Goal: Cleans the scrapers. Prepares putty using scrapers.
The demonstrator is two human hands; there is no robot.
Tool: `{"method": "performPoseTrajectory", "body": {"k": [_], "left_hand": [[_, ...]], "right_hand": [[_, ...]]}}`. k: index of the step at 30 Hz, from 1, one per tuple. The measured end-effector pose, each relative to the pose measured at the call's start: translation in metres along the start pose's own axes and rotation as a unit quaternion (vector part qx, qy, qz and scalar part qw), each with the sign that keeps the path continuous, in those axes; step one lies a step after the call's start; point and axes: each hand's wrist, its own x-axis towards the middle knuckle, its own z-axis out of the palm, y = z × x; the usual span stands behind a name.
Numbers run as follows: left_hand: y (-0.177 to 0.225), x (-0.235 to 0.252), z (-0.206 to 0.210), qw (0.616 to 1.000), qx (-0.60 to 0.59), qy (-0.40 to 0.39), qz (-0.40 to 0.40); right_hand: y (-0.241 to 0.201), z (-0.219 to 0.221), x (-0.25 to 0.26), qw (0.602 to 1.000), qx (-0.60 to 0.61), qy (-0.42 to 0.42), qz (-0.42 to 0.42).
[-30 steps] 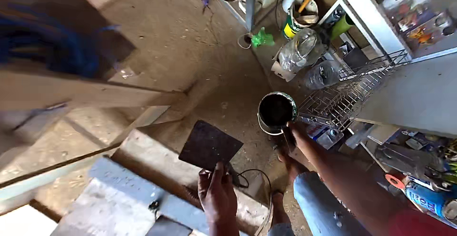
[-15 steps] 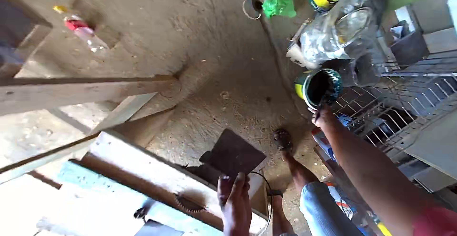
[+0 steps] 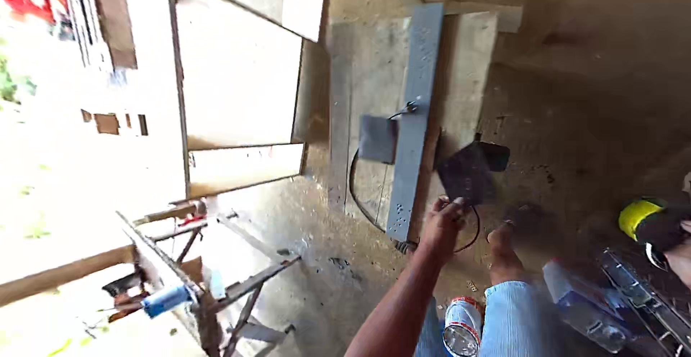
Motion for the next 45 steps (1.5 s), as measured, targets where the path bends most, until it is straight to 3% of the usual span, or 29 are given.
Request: {"method": "performPoseTrajectory", "body": {"k": [2,4,9,11,14,17,19,20,22,24,26,27,29,30,32,34,37,41,45], "left_hand": [[0.016,0.005,-0.071,0.995,-0.058,0.069,0.037],[0.031,0.016,-0.144,0.98,-0.136,0.14,0.044],[0.054,0.06,-0.303,0.935,-0.302,0.182,0.043],[0.062,0.084,-0.341,0.914,-0.358,0.188,0.046],[0.072,0.121,-0.376,0.894,-0.409,0.18,0.045],[0.072,0.136,-0.39,0.933,-0.335,0.129,0.014],[0.064,0.135,-0.391,0.985,-0.141,0.1,0.024],[0.059,0.131,-0.39,0.995,0.003,0.085,0.044],[0.053,0.122,-0.38,0.963,0.261,0.031,0.065],[0.044,0.113,-0.364,0.928,0.353,-0.088,0.083],[0.04,0.098,-0.354,0.901,0.384,-0.162,0.122],[0.045,0.092,-0.36,0.9,0.392,-0.128,0.137],[0.044,0.092,-0.392,0.9,0.384,0.062,0.196],[0.04,0.108,-0.418,0.88,0.38,0.161,0.234],[0.051,0.142,-0.47,0.861,0.375,0.244,0.244],[0.079,0.171,-0.499,0.866,0.382,0.22,0.238],[0.104,0.199,-0.502,0.857,0.413,0.155,0.267],[0.095,0.192,-0.484,0.83,0.441,0.202,0.276],[0.079,0.199,-0.486,0.887,0.358,0.197,0.213]], "right_hand": [[-0.03,0.054,-0.024,0.992,-0.098,-0.071,-0.044],[-0.041,0.119,-0.059,0.984,-0.114,-0.127,-0.058],[0.009,0.297,-0.178,0.97,-0.127,-0.207,0.006],[0.047,0.363,-0.224,0.946,-0.208,-0.245,-0.04],[0.099,0.45,-0.269,0.864,-0.353,-0.303,-0.191],[0.129,0.523,-0.292,0.798,-0.427,-0.309,-0.293],[0.137,0.559,-0.295,0.785,-0.451,-0.302,-0.301],[0.141,0.572,-0.295,0.781,-0.459,-0.293,-0.307],[0.15,0.592,-0.296,0.751,-0.484,-0.276,-0.355],[0.161,0.605,-0.298,0.656,-0.526,-0.285,-0.46],[0.175,0.618,-0.304,0.523,-0.573,-0.318,-0.545],[0.185,0.628,-0.305,0.471,-0.579,-0.335,-0.575],[0.21,0.639,-0.302,0.387,-0.587,-0.363,-0.611],[0.222,0.644,-0.297,0.353,-0.595,-0.373,-0.618],[0.245,0.647,-0.283,0.31,-0.623,-0.377,-0.611],[0.262,0.642,-0.273,0.294,-0.653,-0.374,-0.589],[0.275,0.622,-0.266,0.317,-0.657,-0.349,-0.589],[0.272,0.608,-0.266,0.342,-0.662,-0.328,-0.58],[0.27,0.611,-0.263,0.329,-0.681,-0.341,-0.558]]}}
